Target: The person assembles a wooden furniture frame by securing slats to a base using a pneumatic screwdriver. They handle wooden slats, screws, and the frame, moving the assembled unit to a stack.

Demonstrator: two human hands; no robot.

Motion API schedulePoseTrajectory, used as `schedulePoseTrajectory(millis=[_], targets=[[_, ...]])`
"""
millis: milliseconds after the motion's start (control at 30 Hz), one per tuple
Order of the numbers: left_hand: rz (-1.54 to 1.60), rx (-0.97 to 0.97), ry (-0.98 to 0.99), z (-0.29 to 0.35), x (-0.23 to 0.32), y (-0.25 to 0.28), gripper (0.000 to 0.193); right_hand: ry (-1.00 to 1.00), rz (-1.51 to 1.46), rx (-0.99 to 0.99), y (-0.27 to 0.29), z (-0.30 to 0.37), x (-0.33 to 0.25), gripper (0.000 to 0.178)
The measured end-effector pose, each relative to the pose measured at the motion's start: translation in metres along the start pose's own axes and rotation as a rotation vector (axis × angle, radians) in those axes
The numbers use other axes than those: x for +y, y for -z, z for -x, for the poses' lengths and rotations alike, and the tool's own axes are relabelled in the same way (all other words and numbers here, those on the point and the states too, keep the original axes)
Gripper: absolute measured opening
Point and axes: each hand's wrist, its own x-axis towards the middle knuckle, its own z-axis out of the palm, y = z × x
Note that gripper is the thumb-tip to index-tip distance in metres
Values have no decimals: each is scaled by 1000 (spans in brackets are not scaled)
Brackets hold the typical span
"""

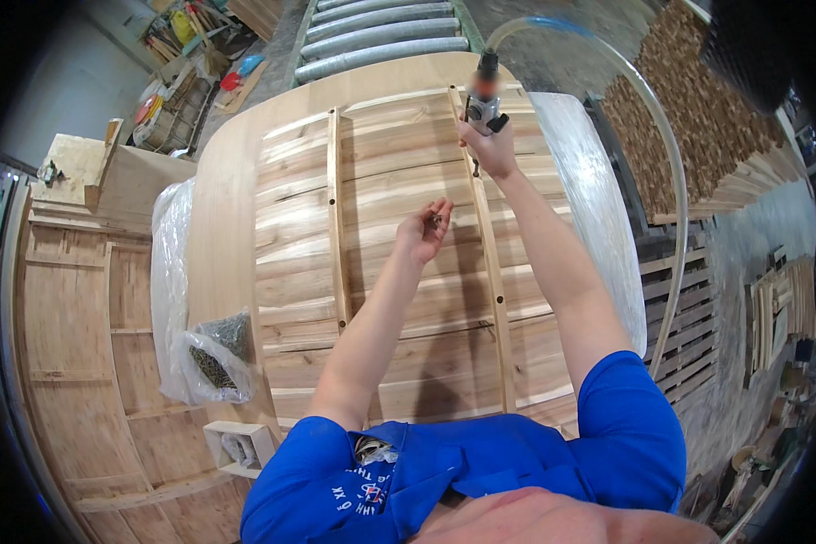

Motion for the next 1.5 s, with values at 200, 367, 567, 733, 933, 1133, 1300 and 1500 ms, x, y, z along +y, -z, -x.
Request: schedulePoseTrajectory(millis=[200, 367, 567, 733, 933, 1133, 1300, 1500], targets=[[-160, -83, 35, 46, -1, 2, 23, 24, 37, -8, 1, 6, -17, 20], [-162, -166, 31, 96, 6, 16, 30, 92, -183, 27, -19, 67, -100, 25], [-190, -215, -43, 164, -3, 26, 18, 370, -606, -47, -26, 181, -185, 40], [-157, -203, -51, 224, -18, 48, 10, 319, -645, -60, -31, 247, -233, 43], [-121, -198, -109, 307, -32, 76, 11, 350, -667, -60, -44, 307, -269, 42], [-137, -244, -223, 377, -34, 98, 17, 393, -752, -178, -63, 356, -310, 42], [-102, -206, -271, 426, -42, 119, 20, 437, -798, -235, -88, 396, -332, 41], [-15, -221, -60, 478, -58, 144, 30, 578, -669, -263, -93, 436, -337, 45]])
